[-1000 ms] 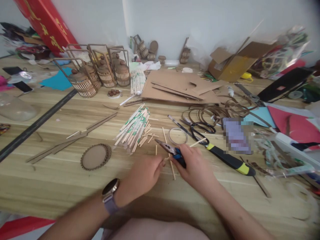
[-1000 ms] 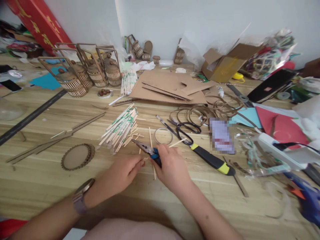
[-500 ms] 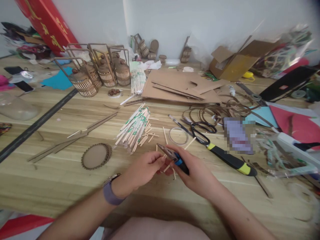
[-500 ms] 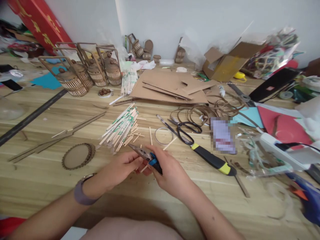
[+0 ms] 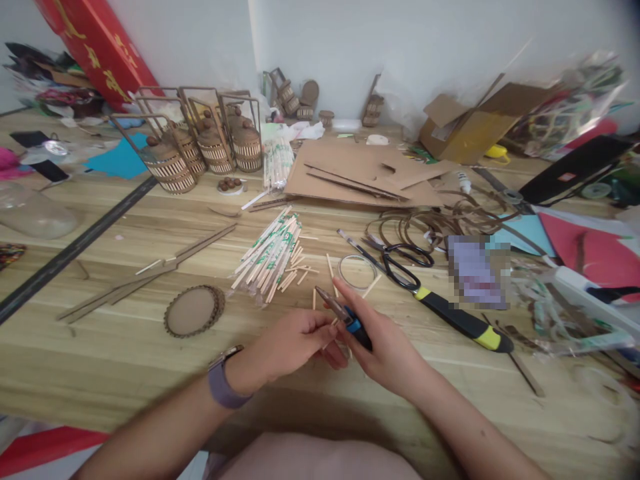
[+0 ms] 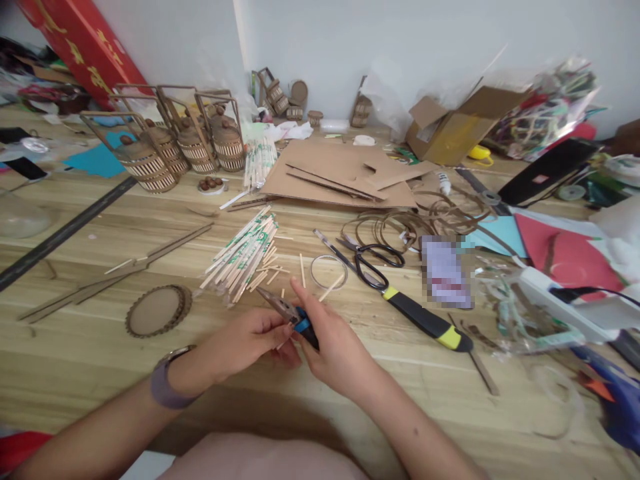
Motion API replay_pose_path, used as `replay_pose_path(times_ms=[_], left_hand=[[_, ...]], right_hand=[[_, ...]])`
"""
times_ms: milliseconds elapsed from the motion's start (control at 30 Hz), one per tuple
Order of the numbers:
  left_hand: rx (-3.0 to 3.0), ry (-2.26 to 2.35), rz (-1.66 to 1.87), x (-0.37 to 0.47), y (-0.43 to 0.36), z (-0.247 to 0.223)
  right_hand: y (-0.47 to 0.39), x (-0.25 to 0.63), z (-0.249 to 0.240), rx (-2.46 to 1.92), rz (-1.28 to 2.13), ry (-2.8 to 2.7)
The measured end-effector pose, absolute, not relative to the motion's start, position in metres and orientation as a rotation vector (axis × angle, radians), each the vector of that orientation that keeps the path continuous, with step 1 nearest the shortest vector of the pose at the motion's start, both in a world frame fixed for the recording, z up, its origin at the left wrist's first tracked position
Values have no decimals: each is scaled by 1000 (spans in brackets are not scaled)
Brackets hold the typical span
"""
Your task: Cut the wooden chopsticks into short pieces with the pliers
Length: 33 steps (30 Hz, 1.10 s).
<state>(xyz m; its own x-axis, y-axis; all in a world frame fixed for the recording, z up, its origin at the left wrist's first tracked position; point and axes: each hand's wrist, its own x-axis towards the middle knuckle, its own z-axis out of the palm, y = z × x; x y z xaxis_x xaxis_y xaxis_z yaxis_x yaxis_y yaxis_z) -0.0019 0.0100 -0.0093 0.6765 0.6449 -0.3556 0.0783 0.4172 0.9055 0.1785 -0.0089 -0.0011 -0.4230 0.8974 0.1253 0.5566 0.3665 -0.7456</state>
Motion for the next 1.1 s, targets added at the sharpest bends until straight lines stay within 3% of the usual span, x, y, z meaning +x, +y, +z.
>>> replay_pose_path(times_ms=[300,767,933,1100], left_hand=[[885,852,548,1,11,1],[773,778,696,13,5,-4],[880,812,690,10,5,-2],[1012,852,586,2,8,3]], right_hand=[[-7,177,-1,-1331,515,-1960],[-16,165,-10,-1390,447,-2038],[-18,169,-1,-1397,658,-1985],[-33,191,27,-1558,1204,-1840]])
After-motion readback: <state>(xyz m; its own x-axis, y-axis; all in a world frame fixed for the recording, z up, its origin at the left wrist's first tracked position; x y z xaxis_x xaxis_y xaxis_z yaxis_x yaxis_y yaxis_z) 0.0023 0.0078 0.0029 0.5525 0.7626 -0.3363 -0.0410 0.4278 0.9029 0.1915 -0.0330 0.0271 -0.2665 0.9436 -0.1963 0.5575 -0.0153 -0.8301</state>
